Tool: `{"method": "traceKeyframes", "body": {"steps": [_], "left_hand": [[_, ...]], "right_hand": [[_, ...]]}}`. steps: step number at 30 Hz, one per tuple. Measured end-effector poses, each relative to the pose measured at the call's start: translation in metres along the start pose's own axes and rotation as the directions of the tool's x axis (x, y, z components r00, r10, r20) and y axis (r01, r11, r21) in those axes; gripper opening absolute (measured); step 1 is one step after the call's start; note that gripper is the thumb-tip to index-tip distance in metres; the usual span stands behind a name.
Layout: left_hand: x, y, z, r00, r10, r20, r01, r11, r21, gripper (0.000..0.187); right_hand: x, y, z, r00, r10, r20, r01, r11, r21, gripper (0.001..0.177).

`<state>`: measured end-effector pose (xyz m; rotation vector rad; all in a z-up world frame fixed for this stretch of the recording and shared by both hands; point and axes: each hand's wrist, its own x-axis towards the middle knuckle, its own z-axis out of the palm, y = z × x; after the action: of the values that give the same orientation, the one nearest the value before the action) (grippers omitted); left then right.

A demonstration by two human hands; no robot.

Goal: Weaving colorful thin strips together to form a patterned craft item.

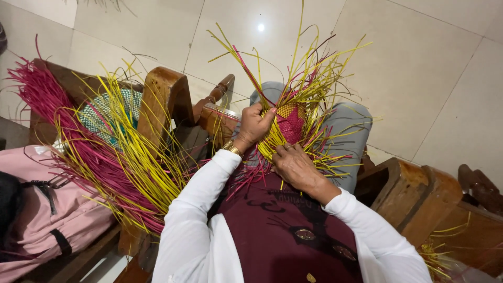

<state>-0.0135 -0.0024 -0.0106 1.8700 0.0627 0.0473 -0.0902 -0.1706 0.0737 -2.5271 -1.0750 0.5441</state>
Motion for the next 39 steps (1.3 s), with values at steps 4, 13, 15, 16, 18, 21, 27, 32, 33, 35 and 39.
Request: {"method": "traceKeyframes", "body": {"steps": [4, 13, 15, 16, 18, 21, 27, 32, 33, 35, 39], "left_hand": [[0.0, 0.0, 0.0, 1.0, -0.009, 0.006, 0.01, 1.0, -0.018, 0.022], [0.007, 0.004, -0.002, 0.996, 0.009, 0.09, -0.02, 0.993, 0.12, 0.034], [0.009, 0.026, -0.007, 0.979, -0.039, 0.199, 0.006, 0.986, 0.166, 0.035], [0.009, 0.043, -0.011, 0.977, -0.046, 0.207, 0.011, 0.986, 0.169, 0.035], [0.012, 0.078, -0.015, 0.978, -0.021, 0.209, 0.004, 0.996, 0.084, 0.023], [0.034, 0.122, -0.022, 0.988, -0.002, 0.152, 0.005, 1.0, -0.022, 0.031], [0.008, 0.096, -0.027, 0.96, -0.116, -0.253, 0.114, 0.993, -0.021, 0.035], [-0.052, 0.046, -0.007, 0.944, 0.003, -0.33, 0.027, 0.996, 0.086, 0.026], [-0.061, 0.027, -0.004, 0.934, -0.003, -0.357, 0.045, 0.993, 0.109, 0.028], [-0.073, 0.005, -0.008, 0.932, 0.0, -0.363, 0.049, 0.991, 0.124, 0.03], [-0.082, 0.016, -0.01, 0.956, 0.05, -0.291, 0.014, 0.977, 0.214, 0.049]], "right_hand": [[0.0, -0.002, -0.002, 1.0, -0.002, -0.017, 0.002, 1.0, -0.005, 0.026], [0.001, -0.001, 0.0, 1.0, -0.013, -0.015, 0.013, 1.0, -0.014, 0.025], [-0.001, -0.005, -0.002, 0.997, -0.052, -0.055, 0.051, 0.998, -0.022, 0.025], [0.0, -0.005, 0.0, 0.997, -0.046, -0.054, 0.046, 0.999, -0.013, 0.025], [0.001, -0.003, 0.002, 0.952, -0.099, -0.289, 0.106, 0.994, 0.006, 0.026], [0.008, 0.005, -0.015, 0.779, -0.229, -0.583, 0.176, 0.973, -0.146, 0.033], [-0.003, 0.016, -0.046, 0.584, -0.039, -0.811, 0.219, 0.97, 0.11, 0.04], [-0.003, 0.003, -0.039, 0.825, 0.197, -0.53, -0.113, 0.976, 0.186, 0.081], [-0.004, -0.001, -0.039, 0.901, 0.274, -0.337, -0.235, 0.96, 0.151, 0.1], [-0.005, -0.005, -0.027, 0.929, 0.299, -0.217, -0.3, 0.954, 0.029, 0.098], [-0.002, 0.019, 0.061, 0.92, 0.37, -0.131, -0.391, 0.896, -0.21, 0.093]]}}
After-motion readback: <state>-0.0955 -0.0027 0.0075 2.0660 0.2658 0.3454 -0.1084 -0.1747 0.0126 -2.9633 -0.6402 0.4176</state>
